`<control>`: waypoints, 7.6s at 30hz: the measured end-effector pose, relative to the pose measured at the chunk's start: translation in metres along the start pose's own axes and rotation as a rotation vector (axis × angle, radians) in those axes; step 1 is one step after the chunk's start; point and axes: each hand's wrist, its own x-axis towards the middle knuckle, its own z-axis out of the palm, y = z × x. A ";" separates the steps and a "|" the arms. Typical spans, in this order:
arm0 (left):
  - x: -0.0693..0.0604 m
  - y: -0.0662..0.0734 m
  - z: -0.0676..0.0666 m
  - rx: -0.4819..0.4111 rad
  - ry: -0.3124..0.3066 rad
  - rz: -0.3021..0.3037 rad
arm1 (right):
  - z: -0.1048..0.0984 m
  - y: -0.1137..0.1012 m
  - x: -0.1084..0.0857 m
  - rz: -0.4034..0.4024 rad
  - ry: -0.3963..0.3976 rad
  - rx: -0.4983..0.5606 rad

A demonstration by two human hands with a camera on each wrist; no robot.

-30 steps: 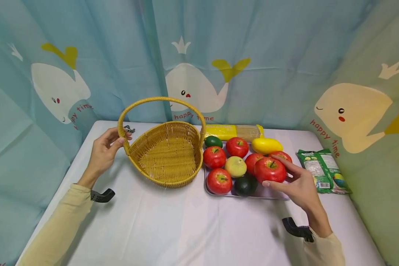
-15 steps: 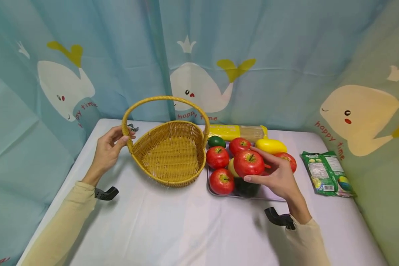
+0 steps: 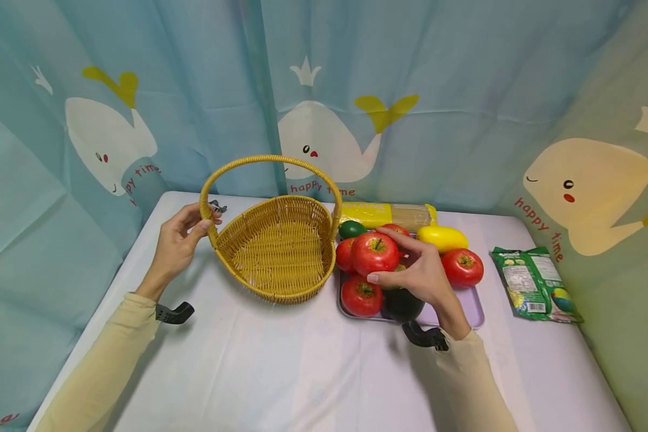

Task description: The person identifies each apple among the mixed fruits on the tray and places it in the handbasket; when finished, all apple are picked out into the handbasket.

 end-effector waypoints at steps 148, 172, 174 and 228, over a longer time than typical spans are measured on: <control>-0.001 -0.004 0.003 -0.010 0.046 0.023 | 0.161 -0.017 0.152 -0.017 -0.294 0.031; -0.001 -0.004 0.002 0.001 0.045 0.024 | 0.169 0.008 0.165 0.044 -0.290 0.045; -0.001 -0.004 0.002 0.001 0.047 0.025 | 0.168 0.010 0.165 0.050 -0.288 0.027; -0.001 -0.003 0.004 0.013 0.056 0.019 | 0.185 0.005 0.170 0.074 -0.391 -0.304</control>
